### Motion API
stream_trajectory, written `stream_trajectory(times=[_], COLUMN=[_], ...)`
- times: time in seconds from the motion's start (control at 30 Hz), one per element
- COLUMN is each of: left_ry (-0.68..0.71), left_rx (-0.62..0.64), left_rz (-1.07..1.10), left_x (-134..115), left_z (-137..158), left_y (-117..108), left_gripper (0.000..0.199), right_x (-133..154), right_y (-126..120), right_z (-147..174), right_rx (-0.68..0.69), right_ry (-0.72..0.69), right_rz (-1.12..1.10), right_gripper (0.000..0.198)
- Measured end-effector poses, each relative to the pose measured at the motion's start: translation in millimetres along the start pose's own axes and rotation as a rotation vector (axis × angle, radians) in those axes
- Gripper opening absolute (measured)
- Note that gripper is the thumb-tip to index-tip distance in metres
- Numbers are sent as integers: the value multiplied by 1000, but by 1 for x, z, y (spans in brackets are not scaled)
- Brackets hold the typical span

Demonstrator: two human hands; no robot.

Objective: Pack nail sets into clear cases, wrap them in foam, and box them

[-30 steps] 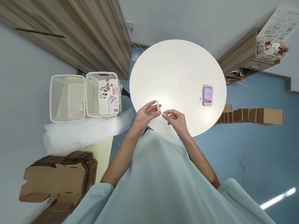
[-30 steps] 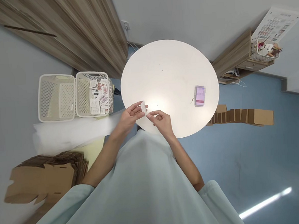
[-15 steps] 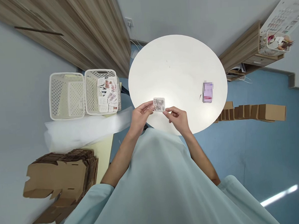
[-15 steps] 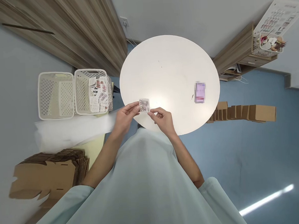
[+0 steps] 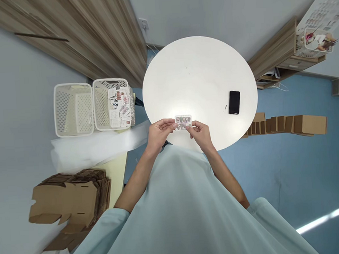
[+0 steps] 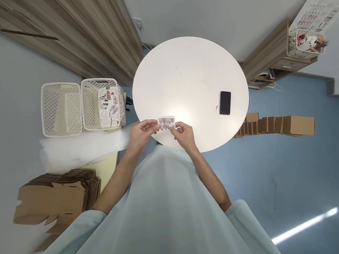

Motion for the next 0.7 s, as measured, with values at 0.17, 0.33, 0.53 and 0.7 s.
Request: stream_trajectory(times=[0.17, 0.33, 0.53, 0.7], left_ry=[-28, -107, -342, -387], left_rx=[9, 16, -55, -184], left_rz=[-31, -56, -37, -32], left_x=[11, 47, 121, 151], left_z=[-3, -19, -42, -46], left_y=[8, 15, 9, -17], left_gripper=[53, 58, 63, 56], right_x=[-14, -51, -113, -142], right_y=[-10, -18, -12, 9], right_z=[-6, -26, -58, -70], right_rx=[12, 31, 85, 212], right_ry=[21, 60, 155, 199], right_rz=[3, 9, 106, 190], right_gripper=[27, 24, 19, 22])
Point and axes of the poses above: each hand's wrist, its own z-axis away from the middle knuckle, its own y-axis out of the palm, x = y × z, the point moved 5 cm from there along -z, towards the middle knuckle, and after that the axes turned 1 degree about x, right-handed, at the moved point
